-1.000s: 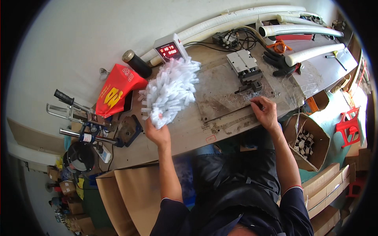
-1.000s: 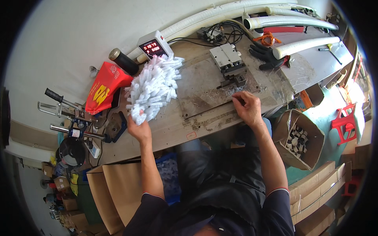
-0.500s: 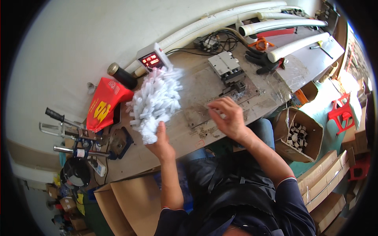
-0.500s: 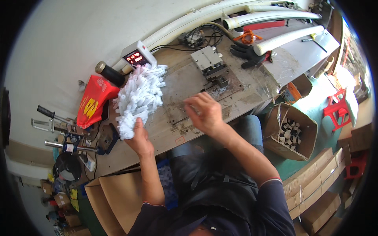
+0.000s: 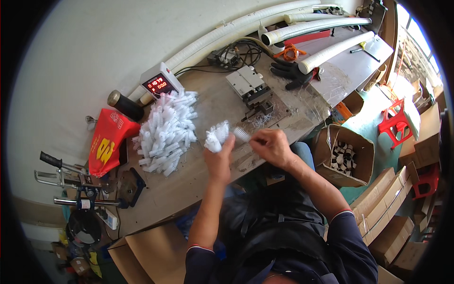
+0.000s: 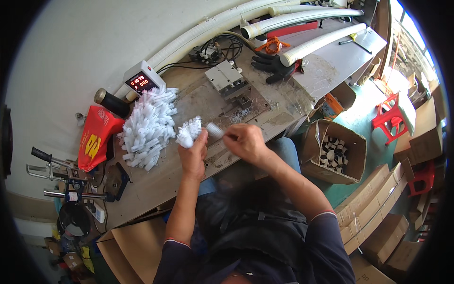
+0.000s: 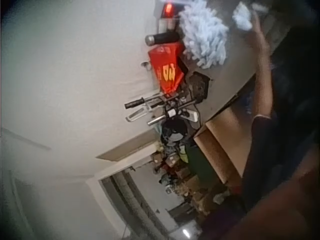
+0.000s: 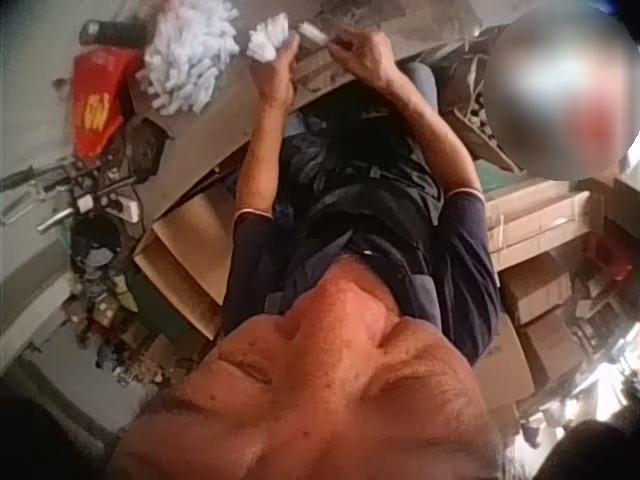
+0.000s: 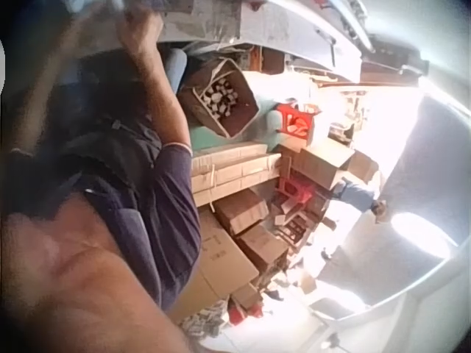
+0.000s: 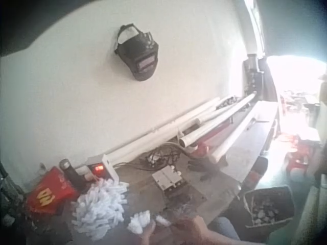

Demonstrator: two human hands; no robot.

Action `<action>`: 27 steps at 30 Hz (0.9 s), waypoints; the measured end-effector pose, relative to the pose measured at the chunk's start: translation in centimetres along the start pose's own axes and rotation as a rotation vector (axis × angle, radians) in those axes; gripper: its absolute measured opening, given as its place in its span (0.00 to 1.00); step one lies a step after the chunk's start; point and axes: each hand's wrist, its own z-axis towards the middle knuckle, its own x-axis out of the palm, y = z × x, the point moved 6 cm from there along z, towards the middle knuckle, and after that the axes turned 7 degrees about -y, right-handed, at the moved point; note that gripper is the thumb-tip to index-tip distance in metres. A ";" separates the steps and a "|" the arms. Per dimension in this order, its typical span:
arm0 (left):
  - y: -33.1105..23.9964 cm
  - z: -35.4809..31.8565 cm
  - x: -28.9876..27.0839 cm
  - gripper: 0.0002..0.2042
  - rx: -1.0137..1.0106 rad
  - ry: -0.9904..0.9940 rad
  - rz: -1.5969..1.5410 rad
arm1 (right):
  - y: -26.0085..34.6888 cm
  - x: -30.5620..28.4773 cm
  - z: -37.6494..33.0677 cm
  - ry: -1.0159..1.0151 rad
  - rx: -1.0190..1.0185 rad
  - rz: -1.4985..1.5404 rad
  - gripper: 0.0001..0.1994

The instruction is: The person is assembling small white plastic components and placing them into a cardboard box.

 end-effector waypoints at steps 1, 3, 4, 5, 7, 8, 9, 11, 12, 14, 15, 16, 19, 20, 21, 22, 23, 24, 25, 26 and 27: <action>0.0 0.6 0.2 0.07 0.034 -0.039 0.017 | -1.4 -1.0 0.0 -0.078 0.057 -0.052 0.04; 0.0 1.8 0.1 0.09 0.093 -0.102 0.036 | -3.2 -3.1 0.4 -0.163 0.156 -0.204 0.05; 0.3 2.4 0.1 0.09 0.085 -0.101 0.038 | -3.9 -3.9 0.7 -0.209 0.176 -0.296 0.06; 0.3 3.0 0.2 0.09 0.118 -0.123 0.052 | -4.5 -4.2 1.1 -0.210 0.185 -0.301 0.06; 0.9 4.8 -0.7 0.10 0.297 -0.170 0.074 | -4.8 -4.3 2.2 -0.215 0.163 -0.405 0.07; 1.5 5.3 -0.6 0.10 0.291 -0.167 0.074 | -5.1 -4.3 2.4 -0.215 0.168 -0.409 0.07; 1.3 5.4 -0.4 0.10 0.416 -0.165 0.192 | -5.2 -4.0 2.7 -0.213 0.152 -0.417 0.08; 1.3 5.2 -0.2 0.11 0.532 -0.160 0.310 | -5.6 -3.5 3.0 -0.209 0.144 -0.431 0.08; 1.3 5.0 0.0 0.12 0.540 -0.137 0.359 | -5.6 -3.3 3.1 -0.225 0.116 -0.446 0.08; 1.1 4.5 0.3 0.13 0.543 -0.117 0.409 | -5.5 -2.9 3.3 -0.237 0.089 -0.462 0.09; 0.8 4.3 0.4 0.13 0.555 -0.105 0.435 | -5.5 -2.8 3.3 -0.251 0.089 -0.467 0.08; 0.7 4.1 0.6 0.13 0.568 -0.092 0.461 | -5.4 -2.8 3.3 -0.266 0.090 -0.473 0.08; 0.4 3.9 0.5 0.11 0.639 -0.137 0.449 | -5.2 -2.5 3.6 -0.255 0.116 -0.488 0.09; 0.3 3.8 0.5 0.11 0.635 -0.137 0.447 | -5.2 -2.5 3.6 -0.253 0.117 -0.492 0.09; 0.3 3.8 0.6 0.12 0.601 -0.123 0.457 | -5.2 -2.5 3.7 -0.253 0.127 -0.507 0.09; 0.4 3.7 0.7 0.13 0.567 -0.109 0.467 | -5.2 -2.5 3.7 -0.254 0.137 -0.522 0.09; 0.4 3.7 0.7 0.13 0.565 -0.112 0.464 | -5.2 -2.3 3.8 -0.251 0.135 -0.525 0.09; 0.3 3.7 0.7 0.13 0.571 -0.119 0.469 | -5.2 -2.3 3.8 -0.255 0.149 -0.534 0.09; 0.3 3.6 0.7 0.13 0.577 -0.126 0.473 | -5.3 -2.2 3.7 -0.260 0.163 -0.543 0.10; 0.3 3.6 0.7 0.13 0.575 -0.129 0.470 | -5.2 -2.2 3.8 -0.256 0.161 -0.546 0.10; 0.0 3.5 0.8 0.11 0.614 -0.140 0.495 | -5.0 -2.2 3.7 -0.263 0.160 -0.534 0.10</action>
